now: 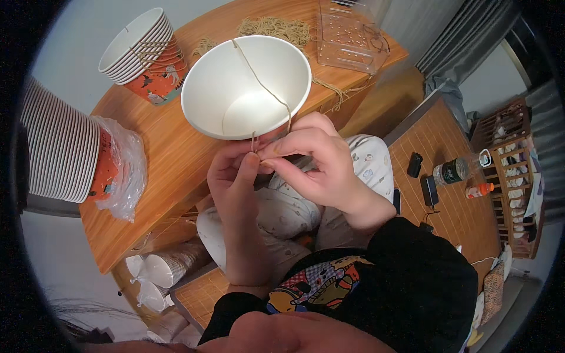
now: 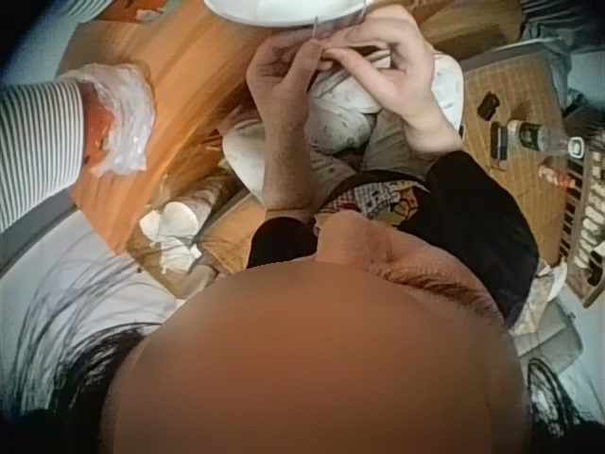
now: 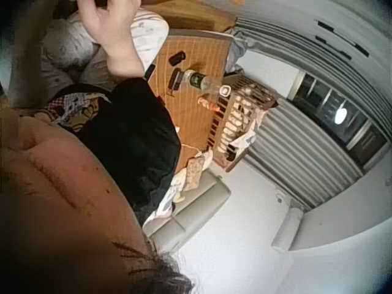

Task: Attaching handle strings to paper buckets through pre-drilled holes.

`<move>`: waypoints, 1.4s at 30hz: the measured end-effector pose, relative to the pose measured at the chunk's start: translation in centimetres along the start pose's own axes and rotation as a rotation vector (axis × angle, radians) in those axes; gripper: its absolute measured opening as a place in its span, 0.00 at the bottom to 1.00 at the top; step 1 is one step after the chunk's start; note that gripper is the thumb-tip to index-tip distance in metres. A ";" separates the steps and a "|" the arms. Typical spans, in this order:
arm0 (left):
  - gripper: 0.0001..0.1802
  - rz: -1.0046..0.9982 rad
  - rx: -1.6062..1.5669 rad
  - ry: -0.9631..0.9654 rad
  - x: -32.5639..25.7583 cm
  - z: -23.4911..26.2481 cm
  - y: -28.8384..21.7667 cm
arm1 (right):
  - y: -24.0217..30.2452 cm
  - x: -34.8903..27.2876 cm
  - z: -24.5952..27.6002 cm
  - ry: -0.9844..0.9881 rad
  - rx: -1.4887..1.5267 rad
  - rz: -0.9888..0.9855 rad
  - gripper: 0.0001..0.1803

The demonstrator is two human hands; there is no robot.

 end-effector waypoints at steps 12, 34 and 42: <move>0.04 -0.041 0.063 -0.097 0.3 -0.3 -0.3 | 1.3 1.3 -0.8 -0.060 -0.303 0.190 0.12; 0.06 -0.375 0.387 -0.164 0.2 0.9 -0.5 | 2.3 3.4 -2.3 0.037 -0.403 0.269 0.13; 0.05 -0.285 0.223 -0.171 0.2 0.9 -0.5 | 2.4 2.8 -1.9 0.021 -0.404 0.294 0.13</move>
Point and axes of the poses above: each hand's wrist, its own x-axis towards the middle knuckle, its own z-axis out of the back of the hand, y = z × x, the point moved 1 cm from there along x, towards the middle knuckle, and after that the axes turned 7 degrees about -x, right-handed, at the moved point
